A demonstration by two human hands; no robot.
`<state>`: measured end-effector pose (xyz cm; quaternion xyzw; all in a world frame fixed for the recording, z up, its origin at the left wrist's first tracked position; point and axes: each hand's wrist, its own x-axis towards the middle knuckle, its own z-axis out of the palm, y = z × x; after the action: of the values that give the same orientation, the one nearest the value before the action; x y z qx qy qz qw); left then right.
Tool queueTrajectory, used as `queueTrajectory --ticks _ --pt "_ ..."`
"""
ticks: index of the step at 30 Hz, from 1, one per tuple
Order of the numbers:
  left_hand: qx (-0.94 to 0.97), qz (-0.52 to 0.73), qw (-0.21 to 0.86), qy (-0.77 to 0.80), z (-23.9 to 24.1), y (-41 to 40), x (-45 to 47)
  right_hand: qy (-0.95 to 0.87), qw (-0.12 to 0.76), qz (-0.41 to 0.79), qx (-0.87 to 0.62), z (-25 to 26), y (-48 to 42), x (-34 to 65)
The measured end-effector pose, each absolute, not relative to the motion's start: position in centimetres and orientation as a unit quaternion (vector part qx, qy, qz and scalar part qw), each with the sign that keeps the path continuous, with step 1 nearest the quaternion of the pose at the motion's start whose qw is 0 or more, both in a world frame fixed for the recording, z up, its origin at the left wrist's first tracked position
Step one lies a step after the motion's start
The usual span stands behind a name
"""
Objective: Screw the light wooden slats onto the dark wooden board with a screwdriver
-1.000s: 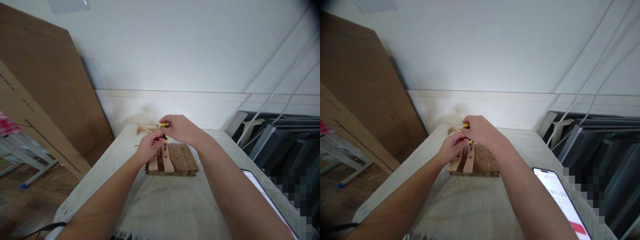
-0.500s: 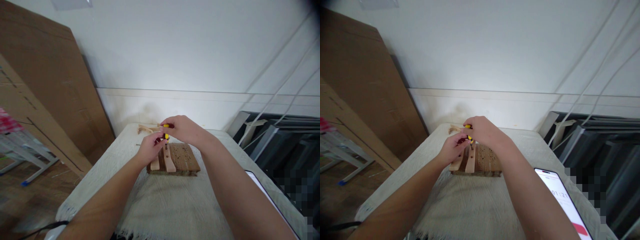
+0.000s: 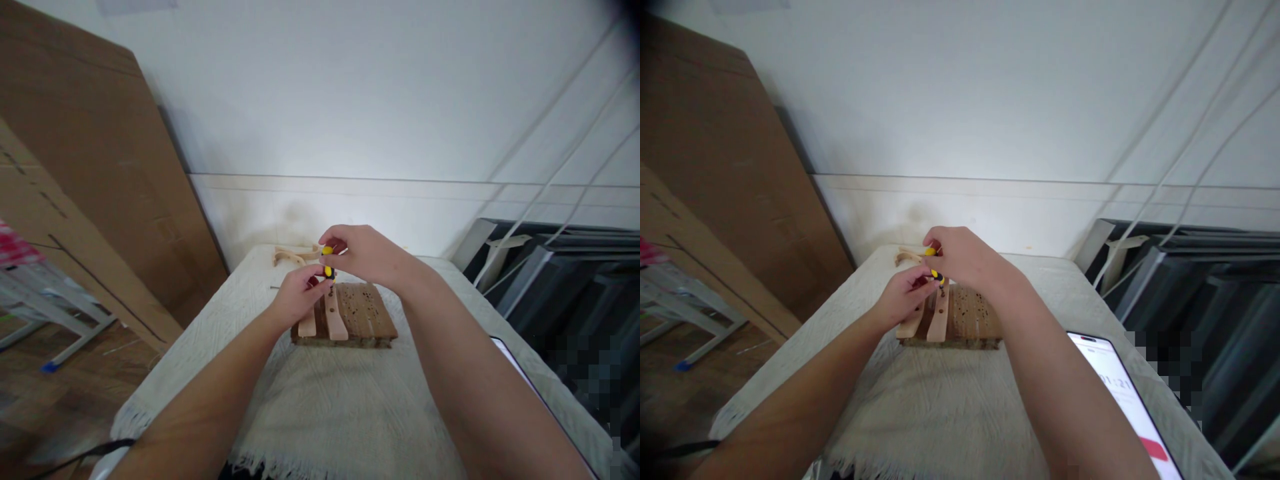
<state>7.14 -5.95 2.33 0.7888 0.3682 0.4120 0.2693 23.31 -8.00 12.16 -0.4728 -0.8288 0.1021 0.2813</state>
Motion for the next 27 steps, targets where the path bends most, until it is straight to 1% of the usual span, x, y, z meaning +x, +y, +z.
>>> queueTrajectory --ticks 5,13,19,23,27 --pt "0.787 0.415 0.245 0.386 2.32 -5.73 7.0 -0.827 0.262 0.083 -0.49 12.32 -7.88 23.56" --pt "0.799 0.412 0.259 0.353 2.37 -5.78 6.93 -0.838 0.257 0.13 -0.463 12.41 -8.06 23.3" --pt "0.786 0.426 0.216 0.393 2.16 -5.6 7.01 -0.838 0.259 0.08 -0.473 12.43 -7.95 23.15" --pt "0.787 0.423 0.256 0.369 2.16 -5.58 6.97 -0.829 0.269 0.102 -0.479 12.36 -7.75 23.22" --pt "0.787 0.424 0.279 0.35 2.15 -5.48 6.99 -0.834 0.256 0.093 -0.48 12.19 -7.59 23.3"
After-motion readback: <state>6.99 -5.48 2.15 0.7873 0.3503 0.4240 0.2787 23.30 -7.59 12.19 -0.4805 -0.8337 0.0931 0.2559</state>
